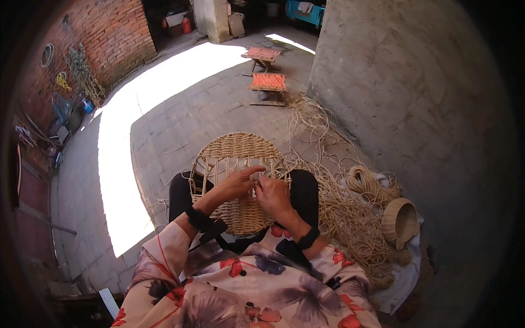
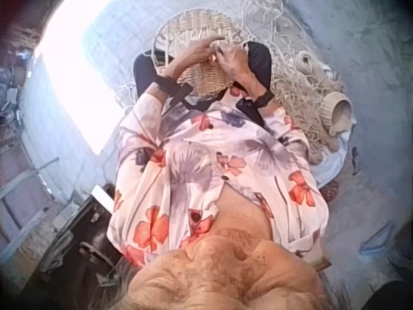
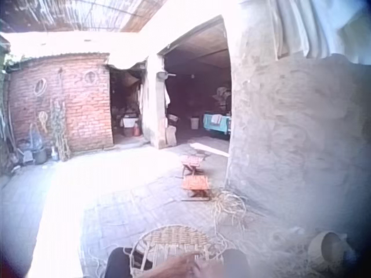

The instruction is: The recorder is weaving thin wooden or bamboo strips into a circular basket base.

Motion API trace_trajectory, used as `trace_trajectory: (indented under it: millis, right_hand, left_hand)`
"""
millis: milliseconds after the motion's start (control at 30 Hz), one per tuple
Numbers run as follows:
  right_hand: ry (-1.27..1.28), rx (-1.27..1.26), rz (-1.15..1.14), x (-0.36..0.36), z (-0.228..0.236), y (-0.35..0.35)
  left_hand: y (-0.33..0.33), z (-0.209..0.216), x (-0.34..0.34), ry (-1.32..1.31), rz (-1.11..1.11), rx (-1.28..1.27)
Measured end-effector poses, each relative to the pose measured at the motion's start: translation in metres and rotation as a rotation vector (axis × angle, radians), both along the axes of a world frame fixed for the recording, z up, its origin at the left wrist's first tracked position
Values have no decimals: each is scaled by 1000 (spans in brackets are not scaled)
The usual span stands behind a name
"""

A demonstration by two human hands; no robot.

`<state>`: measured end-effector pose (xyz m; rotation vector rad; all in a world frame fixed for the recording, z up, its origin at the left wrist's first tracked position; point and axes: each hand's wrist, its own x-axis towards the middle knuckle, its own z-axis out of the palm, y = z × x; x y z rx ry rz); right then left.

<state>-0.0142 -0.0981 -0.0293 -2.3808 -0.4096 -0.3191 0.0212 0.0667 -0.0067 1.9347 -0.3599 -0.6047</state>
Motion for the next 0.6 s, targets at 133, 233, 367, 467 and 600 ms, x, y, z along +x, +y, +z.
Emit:
trace_trajectory:
  millis: [133,233,367,467,600]
  right_hand:
    - [-58,215,45,-4,6,-13]
    - [55,623,-212,-4,-6,-41]
    - [250,642,-151,2,-17,-47]
    - [231,548,-130,2,-14,-50]
    - [213,503,-103,-5,-9,-48]
  left_hand:
    - [-3,-20,-4,-569,-72,174]
    - [-5,-14,-16,-555,-54,214]
    - [12,1,-26,-584,14,182]
    - [49,19,-29,-302,133,41]
    - [98,12,-49,-96,246,48]
